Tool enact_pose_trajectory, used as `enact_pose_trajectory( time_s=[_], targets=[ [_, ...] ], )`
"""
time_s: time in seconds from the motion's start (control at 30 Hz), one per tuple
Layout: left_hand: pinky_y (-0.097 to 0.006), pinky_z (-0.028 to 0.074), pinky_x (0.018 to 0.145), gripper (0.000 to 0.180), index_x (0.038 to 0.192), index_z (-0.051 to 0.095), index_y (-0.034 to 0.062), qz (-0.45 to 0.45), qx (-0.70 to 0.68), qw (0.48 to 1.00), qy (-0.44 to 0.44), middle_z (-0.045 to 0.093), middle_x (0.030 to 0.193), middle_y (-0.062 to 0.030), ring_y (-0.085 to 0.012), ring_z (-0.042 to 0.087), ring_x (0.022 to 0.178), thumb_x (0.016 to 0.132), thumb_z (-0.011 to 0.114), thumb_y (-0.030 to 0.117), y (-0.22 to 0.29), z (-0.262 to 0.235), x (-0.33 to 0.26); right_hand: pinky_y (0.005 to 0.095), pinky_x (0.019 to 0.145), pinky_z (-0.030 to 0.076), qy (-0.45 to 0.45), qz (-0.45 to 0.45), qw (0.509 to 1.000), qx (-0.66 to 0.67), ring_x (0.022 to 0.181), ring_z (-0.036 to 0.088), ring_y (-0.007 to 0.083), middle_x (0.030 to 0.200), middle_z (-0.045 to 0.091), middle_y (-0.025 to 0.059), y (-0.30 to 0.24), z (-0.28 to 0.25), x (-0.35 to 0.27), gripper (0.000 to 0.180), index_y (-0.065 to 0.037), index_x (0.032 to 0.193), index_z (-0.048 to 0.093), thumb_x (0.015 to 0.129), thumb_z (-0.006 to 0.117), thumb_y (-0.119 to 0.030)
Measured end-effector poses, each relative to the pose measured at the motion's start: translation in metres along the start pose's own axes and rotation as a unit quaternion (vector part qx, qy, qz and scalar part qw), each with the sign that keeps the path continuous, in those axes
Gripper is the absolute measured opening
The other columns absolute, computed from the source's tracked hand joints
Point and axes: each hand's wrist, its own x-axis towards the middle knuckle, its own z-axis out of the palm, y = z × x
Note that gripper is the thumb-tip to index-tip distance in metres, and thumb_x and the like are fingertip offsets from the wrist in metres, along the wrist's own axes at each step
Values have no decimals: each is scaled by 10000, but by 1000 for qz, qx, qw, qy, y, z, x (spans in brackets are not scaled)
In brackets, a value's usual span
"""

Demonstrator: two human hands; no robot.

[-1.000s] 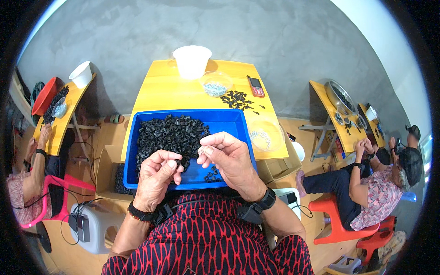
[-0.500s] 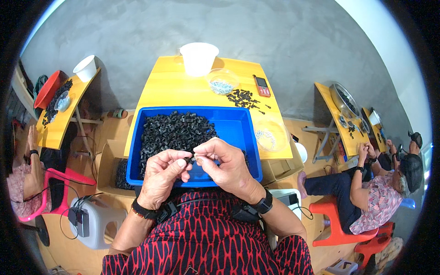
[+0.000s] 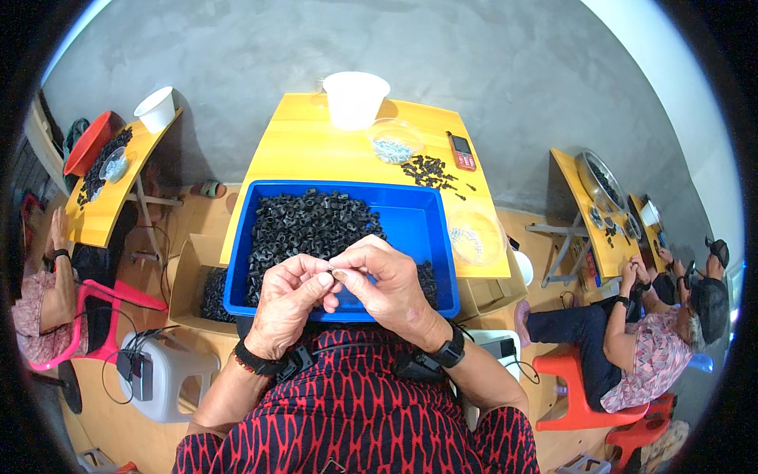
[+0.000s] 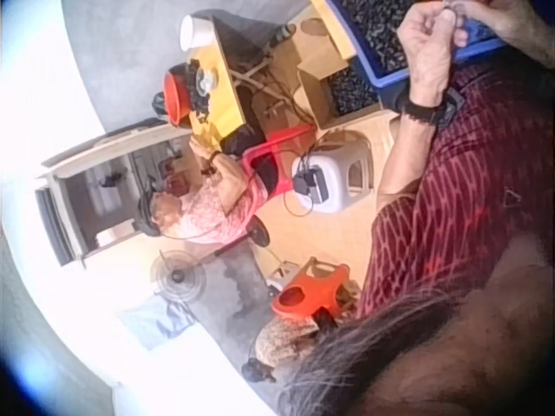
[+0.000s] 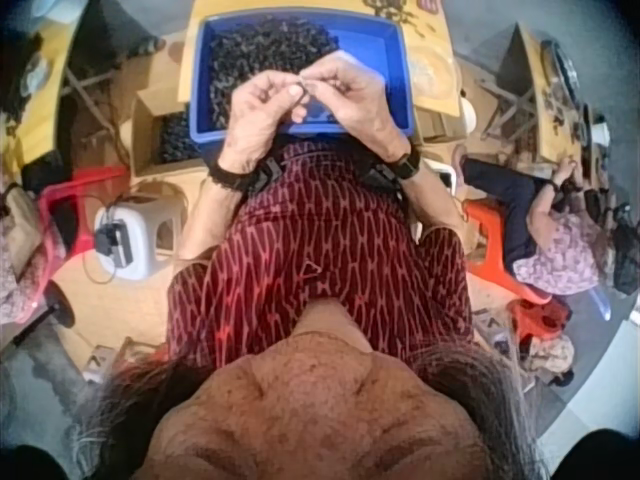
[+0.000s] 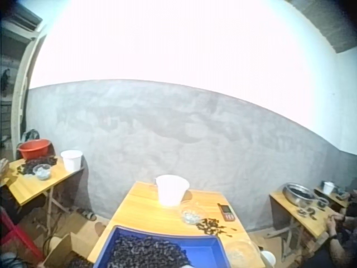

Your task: The recorder is sorting and inspecting small black plastic or rubber components from a blue tray on a table.

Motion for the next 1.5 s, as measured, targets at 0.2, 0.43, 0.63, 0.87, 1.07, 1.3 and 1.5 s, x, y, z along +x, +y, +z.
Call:
enact_pose_trajectory(
  time_s=[0.2, 0.43, 0.63, 0.87, 1.07, 1.3, 1.5],
  targets=[
    [-253, 562, 650, 134, 1042, 651, 2, 5, -9, 1000, -5, 705, 899, -99, -136, 656, 705, 938, 680, 81, -2, -2, 1, 259, 703, 513, -10, 25, 999, 24, 832, 632, 132, 954, 635, 68, 2, 1, -2, 168, -44, 1012, 687, 865, 688, 36],
    [-250, 557, 653, 144, 1059, 659, -4, 2, 2, 1000, -5, 707, 911, -102, -131, 647, 702, 931, 681, 57, -1, -2, 1, 250, 703, 486, -9, 46, 998, 43, 838, 607, 123, 950, 629, 56, 5, 0, -5, 166, -46, 1007, 684, 862, 687, 35],
    [-247, 547, 671, 147, 1064, 666, -1, 21, 4, 1000, -11, 708, 917, -94, -122, 634, 714, 921, 683, 28, -2, -3, 1, 290, 701, 504, -24, 26, 999, -17, 827, 634, 175, 941, 639, 77, -7, -10, -2, 171, -45, 1007, 680, 864, 665, 47],
    [-251, 544, 680, 194, 1105, 675, -11, 23, 40, 999, -10, 708, 918, -86, -118, 628, 713, 913, 688, 15, -3, -5, 0, 312, 700, 518, -41, -26, 995, -82, 814, 651, 223, 896, 656, 94, -11, -17, 2, 198, -42, 1012, 677, 849, 655, 70],
    [-245, 533, 650, 179, 1087, 670, -12, 26, 43, 999, -1, 699, 884, -74, -110, 623, 699, 910, 688, 4, 1, -1, 0, 341, 694, 528, -76, -61, 989, -114, 817, 648, 256, 918, 622, 101, -9, -16, 3, 288, -46, 1053, 666, 806, 659, 101],
    [-233, 525, 621, 93, 987, 641, 12, 20, 48, 999, 4, 697, 867, -78, -107, 622, 664, 908, 688, -2, 2, -1, -1, 381, 669, 526, -108, -124, 976, -142, 804, 631, 312, 940, 584, 132, -20, -13, 13, 389, -62, 1119, 640, 777, 638, 126],
    [-236, 527, 596, 98, 997, 645, 24, 16, 13, 1000, 2, 708, 878, -95, -114, 638, 650, 911, 690, 8, 1, -4, 0, 378, 653, 519, -87, -62, 988, -112, 760, 637, 295, 865, 611, 116, -17, -14, 12, 316, -66, 1064, 662, 797, 630, 100]
  ],
)
